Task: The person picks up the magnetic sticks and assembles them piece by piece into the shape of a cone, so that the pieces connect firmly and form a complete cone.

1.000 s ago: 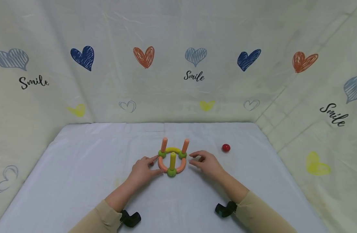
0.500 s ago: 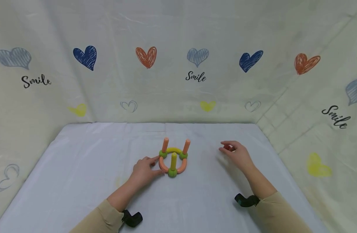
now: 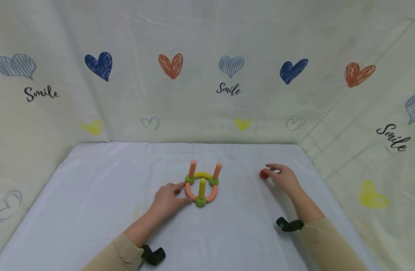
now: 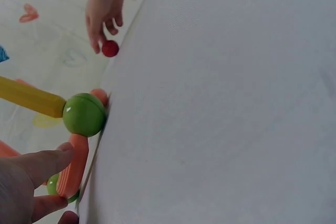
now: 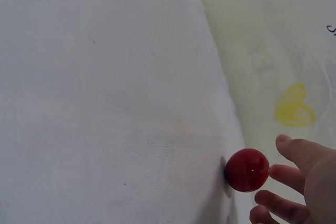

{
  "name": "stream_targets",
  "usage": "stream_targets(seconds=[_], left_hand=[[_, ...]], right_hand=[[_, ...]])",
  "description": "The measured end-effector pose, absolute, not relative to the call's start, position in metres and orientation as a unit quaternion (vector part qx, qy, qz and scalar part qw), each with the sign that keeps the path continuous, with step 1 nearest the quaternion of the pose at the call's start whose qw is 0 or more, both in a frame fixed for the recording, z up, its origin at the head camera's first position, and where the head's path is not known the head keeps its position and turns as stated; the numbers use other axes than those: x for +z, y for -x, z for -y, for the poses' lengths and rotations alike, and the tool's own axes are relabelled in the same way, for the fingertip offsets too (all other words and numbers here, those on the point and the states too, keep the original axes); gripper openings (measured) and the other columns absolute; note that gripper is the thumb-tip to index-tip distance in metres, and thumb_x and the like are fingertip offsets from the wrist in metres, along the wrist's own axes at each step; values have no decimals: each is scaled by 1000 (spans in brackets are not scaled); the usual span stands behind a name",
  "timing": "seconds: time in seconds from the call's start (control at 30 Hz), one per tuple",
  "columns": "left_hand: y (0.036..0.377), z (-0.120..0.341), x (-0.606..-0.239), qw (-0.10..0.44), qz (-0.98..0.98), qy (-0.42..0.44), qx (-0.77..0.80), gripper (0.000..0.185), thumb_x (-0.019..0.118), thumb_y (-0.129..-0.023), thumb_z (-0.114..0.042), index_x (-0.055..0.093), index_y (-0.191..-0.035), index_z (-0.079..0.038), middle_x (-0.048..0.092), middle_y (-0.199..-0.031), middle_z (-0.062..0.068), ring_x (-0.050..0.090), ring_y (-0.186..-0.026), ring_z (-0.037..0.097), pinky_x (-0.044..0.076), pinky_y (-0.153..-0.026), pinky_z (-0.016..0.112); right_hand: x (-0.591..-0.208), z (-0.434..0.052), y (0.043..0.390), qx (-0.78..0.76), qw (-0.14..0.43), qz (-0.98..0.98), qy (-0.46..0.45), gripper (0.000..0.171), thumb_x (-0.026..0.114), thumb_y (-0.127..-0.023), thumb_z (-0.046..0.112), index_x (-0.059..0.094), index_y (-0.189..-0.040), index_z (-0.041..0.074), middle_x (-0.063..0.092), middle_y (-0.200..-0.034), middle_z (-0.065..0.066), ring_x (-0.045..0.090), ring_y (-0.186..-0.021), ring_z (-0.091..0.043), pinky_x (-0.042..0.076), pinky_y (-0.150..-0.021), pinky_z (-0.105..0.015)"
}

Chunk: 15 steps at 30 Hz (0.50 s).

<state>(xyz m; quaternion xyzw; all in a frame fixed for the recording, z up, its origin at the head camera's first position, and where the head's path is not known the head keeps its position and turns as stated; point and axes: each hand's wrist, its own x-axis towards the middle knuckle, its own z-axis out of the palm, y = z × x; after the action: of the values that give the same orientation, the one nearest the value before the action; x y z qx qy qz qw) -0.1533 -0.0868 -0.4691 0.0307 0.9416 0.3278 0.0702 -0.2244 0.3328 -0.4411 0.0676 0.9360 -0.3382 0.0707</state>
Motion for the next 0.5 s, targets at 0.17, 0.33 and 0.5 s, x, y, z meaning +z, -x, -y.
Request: stream_targets(seconds=[0.17, 0.33, 0.5], left_hand=[[153, 86, -468, 68, -943, -31, 325, 69, 81, -78, -50, 60, -139, -24, 60, -99, -1, 51, -92, 21, 43, -76, 40], [153, 87, -469, 66, -943, -33, 325, 69, 81, -78, -50, 60, -139, -24, 59, -98, -1, 51, -90, 21, 43, -75, 40], [154, 87, -470, 65, -943, -32, 326, 68, 80, -78, -50, 60, -139, -25, 58, -96, -2, 50, -88, 20, 42, -74, 39]], right_hand=[[-444, -332, 226, -338, 91, -933, -80, 59, 59, -96, 50, 57, -140, 11, 45, -144, -22, 45, -122, -38, 45, -92, -49], [-447, -332, 224, -339, 90, -934, -67, 55, 63, -95, 47, 61, -137, 13, 52, -139, -21, 54, -111, -32, 46, -85, -42], [-447, -330, 221, -340, 96, -934, -50, 52, 67, -94, 42, 60, -138, 14, 57, -131, -18, 59, -91, -24, 48, -72, -32]])
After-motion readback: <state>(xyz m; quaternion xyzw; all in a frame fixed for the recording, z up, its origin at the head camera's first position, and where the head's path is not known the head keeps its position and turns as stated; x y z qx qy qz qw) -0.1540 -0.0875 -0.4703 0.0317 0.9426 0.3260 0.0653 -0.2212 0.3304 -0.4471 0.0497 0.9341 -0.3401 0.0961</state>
